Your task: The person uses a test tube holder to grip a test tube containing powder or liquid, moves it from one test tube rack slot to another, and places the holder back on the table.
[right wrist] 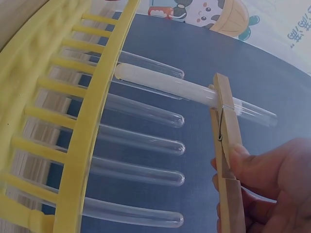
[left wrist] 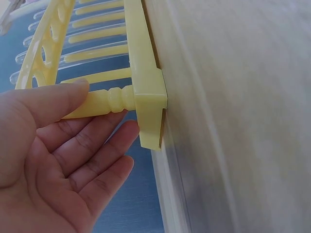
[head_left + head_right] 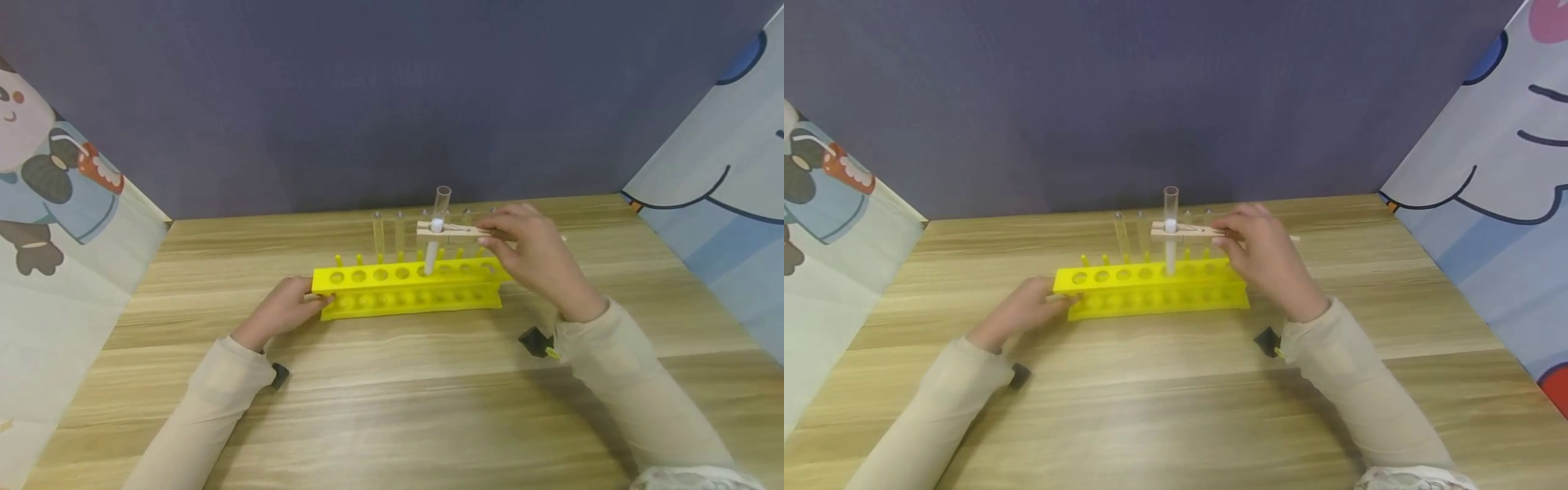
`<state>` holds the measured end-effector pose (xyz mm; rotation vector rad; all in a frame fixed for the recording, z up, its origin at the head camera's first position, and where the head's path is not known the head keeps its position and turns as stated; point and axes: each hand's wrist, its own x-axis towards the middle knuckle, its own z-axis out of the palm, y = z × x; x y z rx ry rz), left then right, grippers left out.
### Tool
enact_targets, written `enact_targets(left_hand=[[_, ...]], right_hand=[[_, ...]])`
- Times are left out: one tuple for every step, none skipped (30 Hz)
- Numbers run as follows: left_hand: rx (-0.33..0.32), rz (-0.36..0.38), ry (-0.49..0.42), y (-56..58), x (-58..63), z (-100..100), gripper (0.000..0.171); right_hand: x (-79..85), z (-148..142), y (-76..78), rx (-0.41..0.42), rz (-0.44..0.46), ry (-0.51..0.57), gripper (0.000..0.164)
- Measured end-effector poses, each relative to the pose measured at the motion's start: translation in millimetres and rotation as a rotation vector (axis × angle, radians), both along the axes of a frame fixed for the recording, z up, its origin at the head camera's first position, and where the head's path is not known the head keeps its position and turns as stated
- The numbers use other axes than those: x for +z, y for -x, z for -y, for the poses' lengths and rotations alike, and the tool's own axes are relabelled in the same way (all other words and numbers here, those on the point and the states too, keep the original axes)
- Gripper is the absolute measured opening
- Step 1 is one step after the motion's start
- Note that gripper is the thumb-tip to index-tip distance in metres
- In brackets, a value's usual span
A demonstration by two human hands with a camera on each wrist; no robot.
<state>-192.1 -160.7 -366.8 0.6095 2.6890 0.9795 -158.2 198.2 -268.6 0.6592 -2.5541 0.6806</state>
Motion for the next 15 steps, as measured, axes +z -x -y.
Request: enact_targets(left_hand=[[0.005, 0.003, 0.002, 0.1, -0.4, 0.1, 0.031], [0.003, 0.004, 0.002, 0.2, -0.8, 0.2, 0.031], [0.003, 0.003, 0.004, 0.3, -1.1, 0.4, 0.031], [0.002, 0.001, 0.005, 0.3, -1.3, 0.5, 0.031], [0.006, 0.003, 0.004, 0.3, -1.3, 0.5, 0.031], [0.002, 0.0, 0.005, 0.4, -1.1, 0.7, 0.032], [0.002, -0.001, 0.005, 0.5, -1.0, 0.8, 0.032], [0.001, -0.002, 0.005, 0.5, -0.8, 0.7, 0.032], [0.002, -0.002, 0.005, 0.7, -0.7, 0.7, 0.032], [0.002, -0.001, 0.005, 0.7, -0.6, 0.6, 0.032], [0.003, 0.001, 0.005, 0.9, -0.7, 0.5, 0.032], [0.003, 0.002, 0.007, 1.0, -0.6, 0.4, 0.033], [0.007, 0.006, 0.008, 1.3, -0.8, 0.1, 0.033], [0.007, 0.009, 0.008, 1.4, -0.8, 0.0, 0.033], [0.007, 0.009, 0.008, 1.6, -0.8, -0.1, 0.033]], right_hand=[[-0.1, -0.3, -0.1, -0.004, 0.0, -0.002, 0.021], [-0.1, -0.7, -0.4, -0.007, 0.002, -0.002, 0.021], [-0.4, -1.2, -0.4, -0.008, 0.0, 0.0, 0.021], [-0.4, -1.7, -0.4, -0.008, -0.002, 0.002, 0.021], [-0.4, -2.2, -0.5, -0.006, -0.006, 0.004, 0.021], [-0.5, -2.9, -0.5, -0.007, -0.007, 0.007, 0.021], [-0.4, -3.7, -0.7, -0.01, -0.01, 0.007, 0.021], [-0.4, -4.5, -1.0, -0.012, -0.009, 0.01, 0.021], [-0.5, -5.4, -0.7, -0.016, -0.008, 0.01, 0.021], [-0.4, -6.1, -0.7, -0.021, -0.007, 0.007, 0.022], [-0.3, -6.8, -0.8, -0.025, -0.004, 0.006, 0.022], [-0.3, -7.5, -0.6, -0.028, -0.001, 0.003, 0.023], [-0.2, -8.1, -0.7, -0.03, -0.001, 0.0, 0.023], [-0.2, -8.6, -0.9, -0.031, 0.0, 0.001, 0.023], [-0.2, -9.0, -1.0, -0.029, -0.002, 0.003, 0.023]])
